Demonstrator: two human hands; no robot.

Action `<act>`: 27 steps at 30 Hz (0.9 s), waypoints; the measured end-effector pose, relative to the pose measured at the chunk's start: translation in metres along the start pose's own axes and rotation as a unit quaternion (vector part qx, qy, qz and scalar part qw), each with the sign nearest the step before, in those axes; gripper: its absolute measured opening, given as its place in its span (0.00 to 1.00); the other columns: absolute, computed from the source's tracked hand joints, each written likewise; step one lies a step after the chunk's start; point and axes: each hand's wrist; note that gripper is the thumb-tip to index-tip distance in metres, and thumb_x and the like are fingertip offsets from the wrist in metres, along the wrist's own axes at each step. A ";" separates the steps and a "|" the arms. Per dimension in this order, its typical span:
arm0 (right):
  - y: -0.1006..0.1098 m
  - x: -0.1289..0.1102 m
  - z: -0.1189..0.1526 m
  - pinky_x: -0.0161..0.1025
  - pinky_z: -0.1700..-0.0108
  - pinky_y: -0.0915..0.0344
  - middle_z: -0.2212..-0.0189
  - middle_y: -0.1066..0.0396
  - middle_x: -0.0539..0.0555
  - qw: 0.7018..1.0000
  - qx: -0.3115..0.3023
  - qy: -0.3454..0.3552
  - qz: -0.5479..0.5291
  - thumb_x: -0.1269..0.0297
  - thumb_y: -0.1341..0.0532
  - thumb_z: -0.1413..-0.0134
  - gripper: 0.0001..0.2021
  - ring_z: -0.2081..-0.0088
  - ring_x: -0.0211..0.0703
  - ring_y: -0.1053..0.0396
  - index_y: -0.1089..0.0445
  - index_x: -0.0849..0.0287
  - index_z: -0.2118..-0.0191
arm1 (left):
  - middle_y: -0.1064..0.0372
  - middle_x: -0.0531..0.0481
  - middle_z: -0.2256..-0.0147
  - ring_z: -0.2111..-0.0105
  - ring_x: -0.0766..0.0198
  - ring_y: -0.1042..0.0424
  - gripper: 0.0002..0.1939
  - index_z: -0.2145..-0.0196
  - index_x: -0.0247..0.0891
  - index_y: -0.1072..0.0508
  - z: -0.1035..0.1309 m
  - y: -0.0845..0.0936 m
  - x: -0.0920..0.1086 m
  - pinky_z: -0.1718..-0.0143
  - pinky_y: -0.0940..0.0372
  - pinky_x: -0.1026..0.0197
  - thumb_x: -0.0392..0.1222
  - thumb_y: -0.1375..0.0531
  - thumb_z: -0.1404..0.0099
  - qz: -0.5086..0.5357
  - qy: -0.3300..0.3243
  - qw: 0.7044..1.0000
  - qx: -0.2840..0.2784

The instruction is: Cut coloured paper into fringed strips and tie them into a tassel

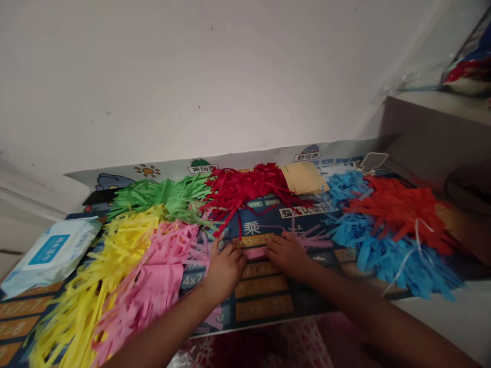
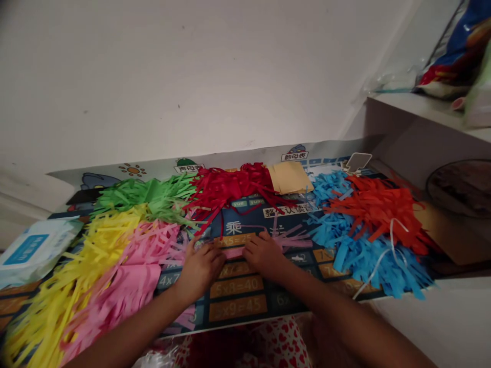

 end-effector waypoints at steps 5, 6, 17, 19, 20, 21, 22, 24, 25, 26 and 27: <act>-0.004 0.019 0.007 0.42 0.59 0.51 0.65 0.26 0.50 0.993 0.024 -0.094 -0.062 0.63 0.41 0.38 0.07 0.61 0.43 0.35 0.25 0.54 0.65 | 0.25 0.51 0.65 0.61 0.59 0.29 0.09 0.64 0.45 0.23 0.010 -0.003 -0.011 0.47 0.50 0.44 0.38 0.43 0.32 0.095 0.085 0.991 0.045; -0.004 0.022 0.006 0.42 0.60 0.51 0.65 0.27 0.50 0.991 0.026 -0.109 -0.074 0.62 0.40 0.38 0.07 0.61 0.42 0.35 0.26 0.55 0.65 | 0.25 0.50 0.65 0.61 0.58 0.30 0.09 0.65 0.44 0.23 0.009 -0.003 -0.012 0.48 0.48 0.46 0.38 0.44 0.32 0.109 0.104 0.988 0.035; -0.003 0.022 -0.001 0.41 0.60 0.52 0.68 0.30 0.50 0.971 0.023 -0.161 -0.174 0.67 0.35 0.48 0.05 0.63 0.43 0.37 0.30 0.58 0.73 | 0.29 0.51 0.71 0.64 0.56 0.33 0.09 0.73 0.41 0.27 -0.004 -0.013 -0.022 0.58 0.48 0.51 0.41 0.41 0.35 0.139 0.138 0.980 -0.030; -0.002 0.021 -0.003 0.41 0.60 0.52 0.69 0.31 0.50 0.971 0.018 -0.167 -0.169 0.68 0.35 0.49 0.05 0.63 0.43 0.38 0.31 0.58 0.74 | 0.29 0.51 0.71 0.64 0.57 0.33 0.09 0.73 0.40 0.27 -0.005 -0.013 -0.023 0.58 0.48 0.51 0.41 0.41 0.35 0.138 0.139 0.980 -0.039; -0.002 0.021 -0.004 0.41 0.61 0.52 0.69 0.31 0.50 0.971 0.010 -0.171 -0.165 0.68 0.36 0.49 0.06 0.64 0.43 0.38 0.31 0.58 0.74 | 0.30 0.51 0.71 0.64 0.57 0.34 0.09 0.74 0.40 0.28 -0.005 -0.013 -0.023 0.58 0.47 0.51 0.41 0.40 0.35 0.133 0.140 0.980 -0.041; -0.001 0.020 -0.005 0.41 0.61 0.52 0.70 0.31 0.50 0.971 0.000 -0.178 -0.157 0.68 0.36 0.49 0.05 0.64 0.42 0.38 0.31 0.58 0.74 | 0.30 0.51 0.71 0.64 0.57 0.34 0.09 0.73 0.40 0.28 -0.006 -0.012 -0.023 0.59 0.47 0.51 0.41 0.40 0.35 0.124 0.139 0.982 -0.040; 0.000 0.019 -0.006 0.41 0.62 0.52 0.70 0.31 0.50 0.973 -0.006 -0.183 -0.143 0.68 0.37 0.49 0.04 0.65 0.42 0.38 0.31 0.58 0.73 | 0.30 0.51 0.71 0.64 0.57 0.34 0.07 0.72 0.40 0.27 -0.006 -0.011 -0.022 0.58 0.47 0.51 0.40 0.40 0.35 0.110 0.130 0.985 -0.035; 0.003 0.017 -0.006 0.42 0.60 0.52 0.68 0.29 0.51 0.983 0.004 -0.156 -0.098 0.69 0.37 0.48 0.01 0.63 0.43 0.38 0.30 0.58 0.69 | 0.29 0.51 0.68 0.61 0.55 0.34 0.03 0.66 0.42 0.26 -0.006 -0.008 -0.020 0.55 0.47 0.48 0.36 0.40 0.36 0.073 0.077 0.994 -0.014; 0.004 0.016 -0.006 0.44 0.58 0.52 0.66 0.28 0.51 0.991 0.020 -0.115 -0.070 0.70 0.38 0.46 0.01 0.61 0.44 0.38 0.29 0.57 0.67 | 0.28 0.52 0.66 0.59 0.55 0.34 0.05 0.63 0.44 0.26 -0.005 -0.007 -0.018 0.52 0.48 0.46 0.35 0.40 0.35 0.054 0.034 0.998 -0.001; 0.005 0.014 -0.005 0.46 0.55 0.52 0.65 0.27 0.51 0.997 0.037 -0.062 -0.040 0.70 0.39 0.44 0.02 0.59 0.45 0.38 0.29 0.56 0.66 | 0.28 0.53 0.64 0.57 0.55 0.35 0.08 0.60 0.46 0.27 -0.005 -0.006 -0.016 0.49 0.50 0.44 0.34 0.40 0.35 0.037 -0.008 0.999 0.005; 0.006 0.013 -0.005 0.48 0.52 0.53 0.64 0.27 0.51 0.999 0.047 -0.003 -0.013 0.70 0.40 0.42 0.04 0.58 0.45 0.38 0.29 0.55 0.65 | 0.28 0.53 0.63 0.55 0.55 0.35 0.10 0.58 0.46 0.27 -0.005 -0.005 -0.014 0.47 0.51 0.43 0.34 0.41 0.34 0.027 -0.039 0.999 0.006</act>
Point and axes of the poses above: each hand's wrist, its own z-axis away from the middle knuckle, its own y-axis out of the back of the hand, x = y × z
